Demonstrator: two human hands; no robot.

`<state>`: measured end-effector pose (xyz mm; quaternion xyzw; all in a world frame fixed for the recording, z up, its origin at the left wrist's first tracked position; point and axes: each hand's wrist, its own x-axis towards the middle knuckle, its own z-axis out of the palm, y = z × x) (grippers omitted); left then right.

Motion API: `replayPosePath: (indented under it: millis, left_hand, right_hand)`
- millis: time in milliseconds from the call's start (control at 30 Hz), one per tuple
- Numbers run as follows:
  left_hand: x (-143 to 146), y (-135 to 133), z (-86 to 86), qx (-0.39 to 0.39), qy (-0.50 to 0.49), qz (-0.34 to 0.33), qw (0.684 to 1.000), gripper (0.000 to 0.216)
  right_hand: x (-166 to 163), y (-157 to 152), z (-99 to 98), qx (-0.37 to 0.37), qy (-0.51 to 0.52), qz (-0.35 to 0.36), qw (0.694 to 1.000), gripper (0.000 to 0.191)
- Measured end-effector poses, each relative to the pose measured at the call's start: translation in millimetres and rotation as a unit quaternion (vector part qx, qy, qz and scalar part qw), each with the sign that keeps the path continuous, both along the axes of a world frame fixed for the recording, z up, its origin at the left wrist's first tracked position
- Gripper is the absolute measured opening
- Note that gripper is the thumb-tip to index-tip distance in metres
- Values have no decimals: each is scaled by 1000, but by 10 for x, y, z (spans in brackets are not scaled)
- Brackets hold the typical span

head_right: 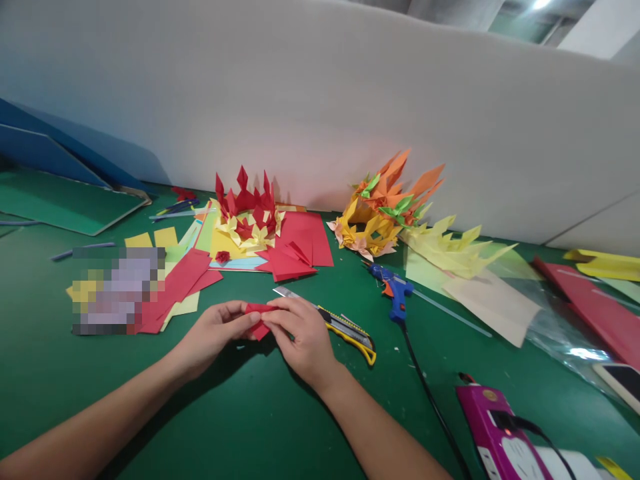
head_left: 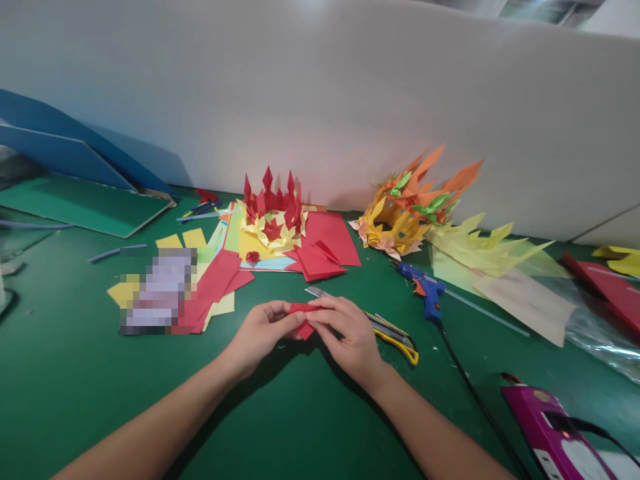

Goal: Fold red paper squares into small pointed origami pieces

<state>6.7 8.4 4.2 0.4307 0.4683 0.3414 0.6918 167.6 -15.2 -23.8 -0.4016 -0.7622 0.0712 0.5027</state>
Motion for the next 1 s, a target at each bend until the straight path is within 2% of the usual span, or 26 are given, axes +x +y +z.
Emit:
replayPosePath:
  millis: [100,167,333,433,500,800,1000]
  left_hand:
    - [1,0,-13,11,2,-3,1000,22]
    - [1,0,-27,35,14,-4,999,20]
    - [-4,-15,-69,122,70,-10,990,15]
    - [-9,-30,-79,166,115,-3,979,14]
    - [-11,-36,-76,180,124,-5,976,14]
    - [3,-32,-63,149,94,3,984,13]
    - [16,-37,-41,122,56,-1,991,16]
  right_hand:
    - [-13,-4,-9,-19,28,6,999,14]
    - [-38,-11,-24,-57,84,9,995,12]
    - [-96,-11,-50,-204,256,25,945,15]
    - [-99,10,-49,-260,293,43,919,13]
    - [-93,23,-45,-278,289,48,915,10]
    - [-90,2,11,-186,184,5,965,9]
    - [-113,-24,48,-141,182,1,973,10]
